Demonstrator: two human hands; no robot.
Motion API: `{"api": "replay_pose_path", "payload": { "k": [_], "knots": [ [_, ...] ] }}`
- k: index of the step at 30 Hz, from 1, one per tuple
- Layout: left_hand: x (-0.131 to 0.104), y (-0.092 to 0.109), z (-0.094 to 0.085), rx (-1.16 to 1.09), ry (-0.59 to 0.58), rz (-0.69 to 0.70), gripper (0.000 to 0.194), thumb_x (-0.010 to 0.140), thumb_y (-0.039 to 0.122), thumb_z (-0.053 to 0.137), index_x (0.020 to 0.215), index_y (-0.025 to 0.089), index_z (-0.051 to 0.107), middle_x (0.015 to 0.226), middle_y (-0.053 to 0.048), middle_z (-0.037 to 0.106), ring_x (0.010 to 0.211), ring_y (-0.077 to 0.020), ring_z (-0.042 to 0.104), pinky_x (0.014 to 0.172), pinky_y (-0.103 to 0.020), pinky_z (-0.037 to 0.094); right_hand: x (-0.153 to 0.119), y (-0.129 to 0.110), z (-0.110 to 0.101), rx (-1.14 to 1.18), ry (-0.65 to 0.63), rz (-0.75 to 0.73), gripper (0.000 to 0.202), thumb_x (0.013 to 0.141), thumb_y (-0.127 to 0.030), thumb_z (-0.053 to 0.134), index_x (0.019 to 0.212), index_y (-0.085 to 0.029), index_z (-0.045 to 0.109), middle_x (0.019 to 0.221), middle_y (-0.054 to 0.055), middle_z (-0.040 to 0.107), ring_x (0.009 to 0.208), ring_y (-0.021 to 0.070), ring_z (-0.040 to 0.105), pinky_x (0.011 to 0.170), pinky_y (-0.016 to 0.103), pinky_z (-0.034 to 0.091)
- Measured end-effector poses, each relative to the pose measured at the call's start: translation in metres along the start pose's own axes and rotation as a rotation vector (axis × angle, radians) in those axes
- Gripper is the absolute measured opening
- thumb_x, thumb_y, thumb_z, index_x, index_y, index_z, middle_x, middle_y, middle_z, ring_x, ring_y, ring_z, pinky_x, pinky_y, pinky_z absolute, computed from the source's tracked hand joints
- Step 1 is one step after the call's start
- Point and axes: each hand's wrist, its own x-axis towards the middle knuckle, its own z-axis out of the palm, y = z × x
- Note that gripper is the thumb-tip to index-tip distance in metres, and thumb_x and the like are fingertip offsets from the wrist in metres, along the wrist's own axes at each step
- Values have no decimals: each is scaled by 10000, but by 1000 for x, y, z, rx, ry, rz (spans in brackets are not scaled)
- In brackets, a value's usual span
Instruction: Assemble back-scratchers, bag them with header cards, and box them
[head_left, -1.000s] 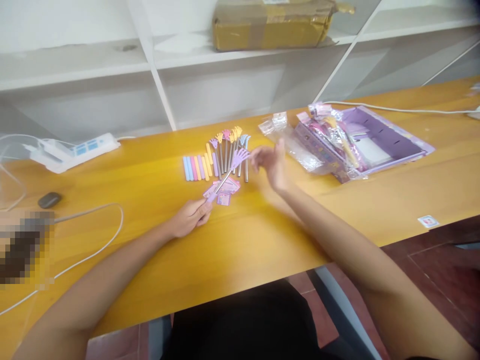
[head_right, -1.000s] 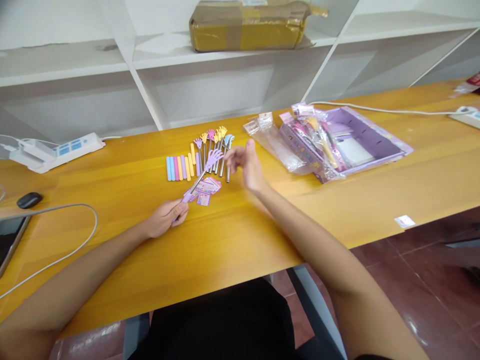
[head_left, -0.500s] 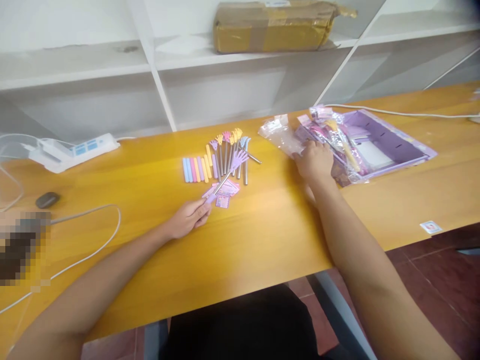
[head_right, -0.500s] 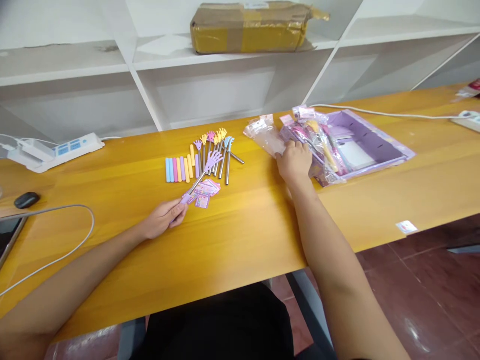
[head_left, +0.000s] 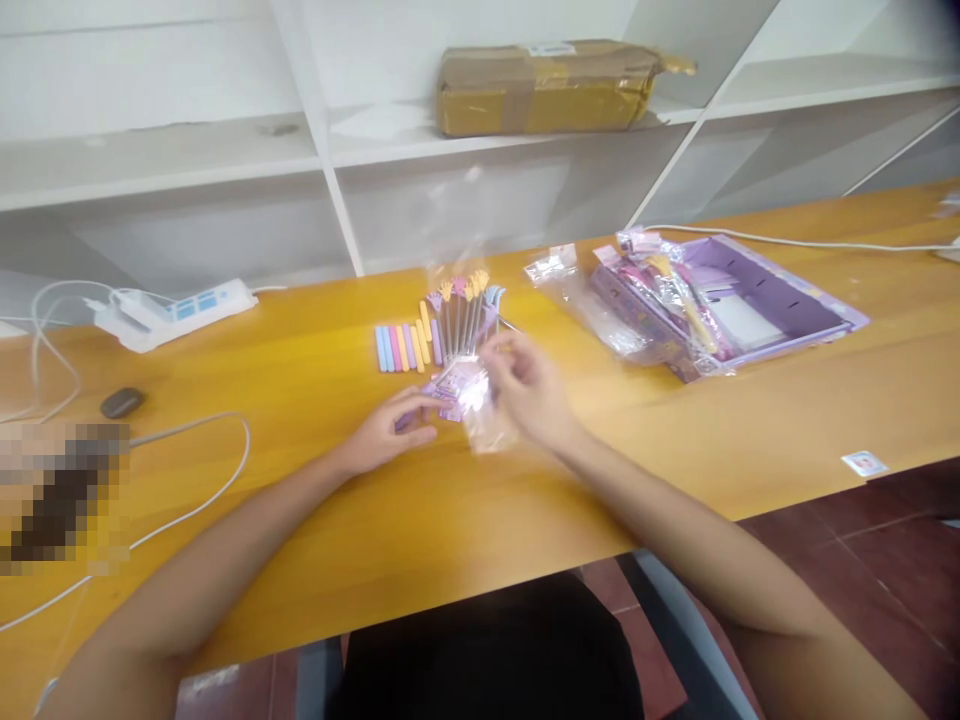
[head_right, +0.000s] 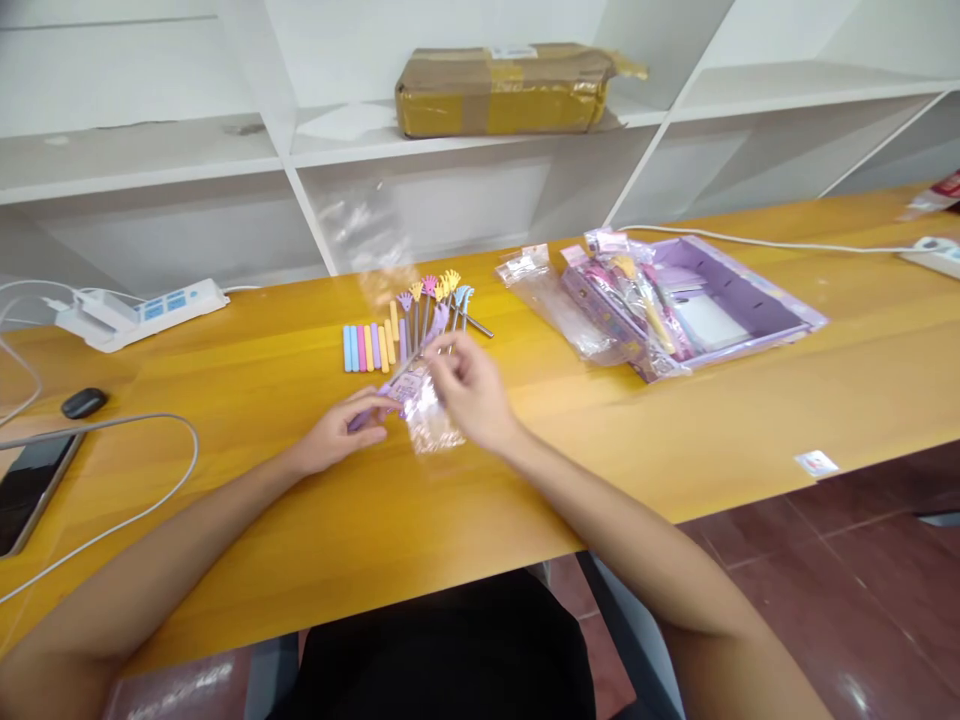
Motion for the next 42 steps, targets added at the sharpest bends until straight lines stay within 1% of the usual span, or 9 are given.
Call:
{"api": "replay_pose_path", "payload": {
  "k": [4,10,15,20,24,28,30,36,42],
  "knots": [
    [-2,3,8,-8,-9,31,633,883,726,776,1207,183,774,1312,-159,682,1167,-304,664,972,-409,583,-33,21,38,-26,-138,52,442,1015,-662,670,951,-230,605,624,-37,557,519,129,474,494,266,359],
    [1,4,12,40,64,53,420,1024,568,679,926,176,796,1034,-109,759,1050,-254,692,1011,-404,553,-38,31,32,71,-297,95,540,1103,-708,452,964,-207,597,720,-7,633,535,128,579,547,280,462],
    [2,3,9,31,-9,84,373,1013,528,706,898,182,788,833,-41,749,779,-180,662,784,-307,534,-27,40,35,294,-269,264,574,953,-739,715,1206,-234,612,831,-21,635,525,113,517,479,270,423],
    [1,2,10,84,-48,120,339,995,504,735,864,201,810,924,-69,760,791,-189,669,766,-308,535,-19,45,34,204,-264,209,613,926,-801,698,1050,-201,716,809,17,639,655,144,528,636,296,478],
    [1,-1,11,-57,280,155,302,958,491,786,857,207,807,1090,-91,741,992,-224,703,915,-343,577,-12,40,18,192,-34,95,548,1010,-754,619,977,-212,688,683,-13,535,675,155,534,730,307,486],
    [3,-9,11,-341,664,117,338,948,521,810,881,193,765,863,-42,722,781,-171,683,776,-308,591,-1,33,-8,111,166,-133,555,1085,-714,509,852,-217,592,804,25,576,778,173,562,798,323,476],
    [5,-12,10,-444,782,120,345,935,524,828,898,190,750,840,-30,718,728,-154,675,727,-298,592,2,29,-20,-60,83,-224,592,1124,-683,430,780,-212,529,791,36,567,786,181,557,821,336,460],
    [12,-17,-1,-582,980,141,373,899,536,866,886,199,707,846,-4,698,774,-137,682,712,-260,584,5,23,-42,-549,-470,-344,566,1159,-615,373,815,-195,530,775,47,578,710,167,519,713,311,377],
    [15,-18,-6,-657,1007,181,361,932,510,841,865,209,653,885,-4,698,807,-127,669,658,-225,546,7,26,-44,-734,-504,-260,565,1175,-564,354,879,-169,628,839,88,688,759,183,596,724,306,365]
  ]
}}
